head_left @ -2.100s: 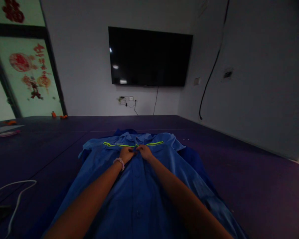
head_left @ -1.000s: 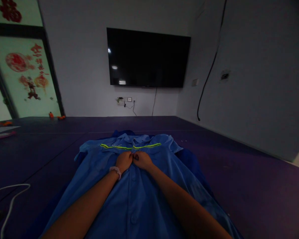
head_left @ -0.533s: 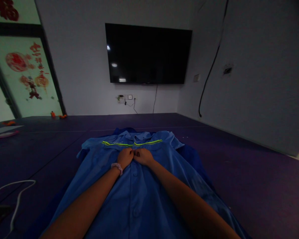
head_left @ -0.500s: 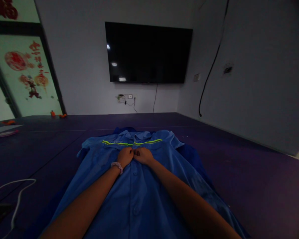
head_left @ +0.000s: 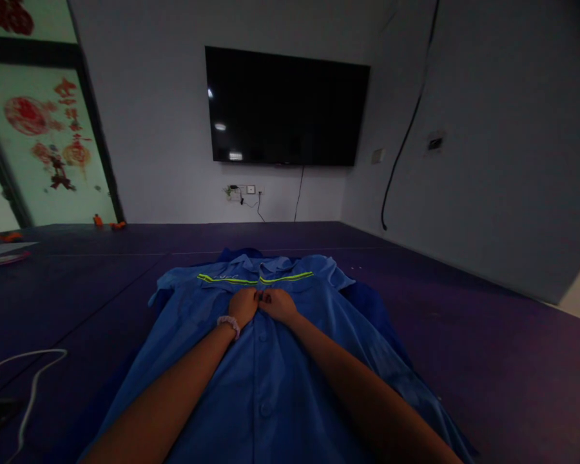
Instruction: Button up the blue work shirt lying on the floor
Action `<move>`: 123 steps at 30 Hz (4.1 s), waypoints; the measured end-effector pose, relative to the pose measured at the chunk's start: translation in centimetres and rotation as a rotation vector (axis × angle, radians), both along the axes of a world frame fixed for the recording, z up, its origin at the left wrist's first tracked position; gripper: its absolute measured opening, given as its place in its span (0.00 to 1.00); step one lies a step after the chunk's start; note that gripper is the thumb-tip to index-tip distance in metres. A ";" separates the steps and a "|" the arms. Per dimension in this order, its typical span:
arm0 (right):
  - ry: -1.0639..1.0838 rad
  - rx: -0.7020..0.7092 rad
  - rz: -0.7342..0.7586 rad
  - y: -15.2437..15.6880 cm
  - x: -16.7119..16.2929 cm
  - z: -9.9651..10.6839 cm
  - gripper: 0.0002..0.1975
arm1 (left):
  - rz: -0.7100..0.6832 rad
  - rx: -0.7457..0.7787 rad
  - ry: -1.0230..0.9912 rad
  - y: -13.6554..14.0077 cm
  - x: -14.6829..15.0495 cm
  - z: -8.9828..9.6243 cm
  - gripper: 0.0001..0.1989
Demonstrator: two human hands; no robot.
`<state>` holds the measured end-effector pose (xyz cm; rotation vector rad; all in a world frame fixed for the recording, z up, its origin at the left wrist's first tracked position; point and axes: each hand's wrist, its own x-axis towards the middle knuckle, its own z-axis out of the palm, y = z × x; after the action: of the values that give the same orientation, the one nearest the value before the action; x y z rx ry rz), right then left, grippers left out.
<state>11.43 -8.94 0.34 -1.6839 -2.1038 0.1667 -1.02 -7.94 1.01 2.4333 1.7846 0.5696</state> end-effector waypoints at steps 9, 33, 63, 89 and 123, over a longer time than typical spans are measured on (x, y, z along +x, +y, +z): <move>0.013 0.008 0.002 0.1 0.1 0.0 0.10 | -0.037 0.001 -0.033 0.2 -0.3 -0.1 0.16; -0.064 0.022 0.031 -0.3 0.1 0.0 0.09 | -0.124 0.004 -0.011 0.0 -1.1 -0.6 0.11; -0.066 -0.008 0.058 0.0 0.4 -0.1 0.10 | -0.122 0.015 0.141 -0.6 -1.1 -0.1 0.15; -0.042 -0.014 -0.096 -1.0 0.0 0.3 0.11 | -0.146 0.029 0.099 -0.6 -1.1 -0.3 0.16; -0.135 -0.001 0.001 -1.3 -0.1 0.6 0.17 | -0.173 0.000 0.080 -0.7 -1.4 -0.2 0.11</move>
<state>11.29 -10.20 0.95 -1.7390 -2.2015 0.0553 -2.40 -8.61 0.85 2.6114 1.5777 0.4620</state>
